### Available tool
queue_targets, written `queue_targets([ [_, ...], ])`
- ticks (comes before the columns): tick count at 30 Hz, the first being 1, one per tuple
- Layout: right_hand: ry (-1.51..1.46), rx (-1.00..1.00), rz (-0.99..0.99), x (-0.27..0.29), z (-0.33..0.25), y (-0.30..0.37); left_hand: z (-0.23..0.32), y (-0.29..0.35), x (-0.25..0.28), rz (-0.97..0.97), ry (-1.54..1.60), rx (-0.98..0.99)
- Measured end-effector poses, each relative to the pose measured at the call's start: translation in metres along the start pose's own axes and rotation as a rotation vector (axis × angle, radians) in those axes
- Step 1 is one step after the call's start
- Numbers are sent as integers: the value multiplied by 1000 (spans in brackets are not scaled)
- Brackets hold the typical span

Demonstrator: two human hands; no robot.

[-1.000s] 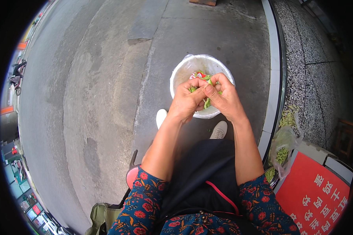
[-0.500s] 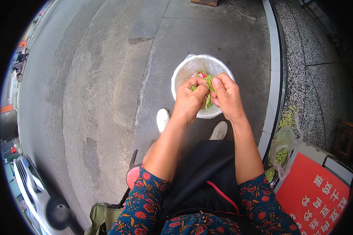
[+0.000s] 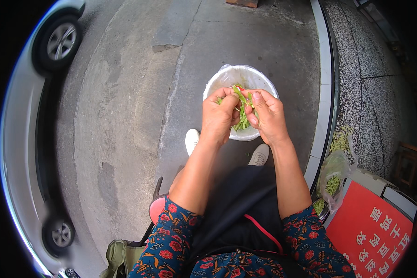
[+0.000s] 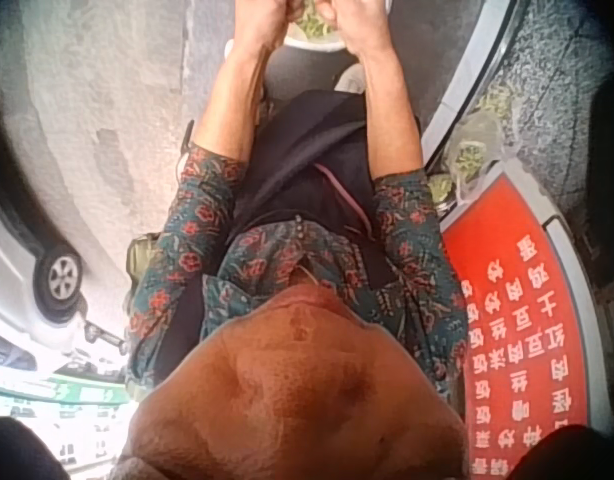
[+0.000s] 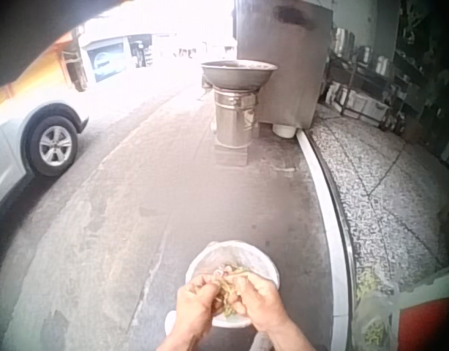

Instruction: The person sits on a low stool and shells green beans by hand, removing the seeds from the pods and placing them into a white bucket. The person occasionally transfers shelled beans into a nearby plastic bag.

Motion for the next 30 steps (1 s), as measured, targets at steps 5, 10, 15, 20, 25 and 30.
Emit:
queue_targets([
  [5, -121, -52, 18, -1, 0, 0, 1, -2, 4, -59, 105, 3],
  [10, -229, -87, 31, 0, -1, 1, 4, -2, 8, -124, 224, -18],
  [15, -175, -83, 56, 1, -1, 0, 3, -2, 7, -44, -20, 13],
  [20, -19, 0, 141, 4, 1, -2, -3, -2, 2, -20, -333, -47],
  [25, 111, 40, 183, 6, 3, -2, -3, -1, 2, -73, -369, -29],
  [30, 206, 98, 195, 4, 5, -3, -3, 2, -2, -44, -508, -113],
])
Point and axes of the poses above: each hand's wrist, its own y-axis away from the middle knuckle, its own x-axis out of the back of the hand, z = x × y, the point moved 2 cm from there along -y, towards the middle knuckle, and after that the axes turned 11 degrees about x, right-handed, at the moved point
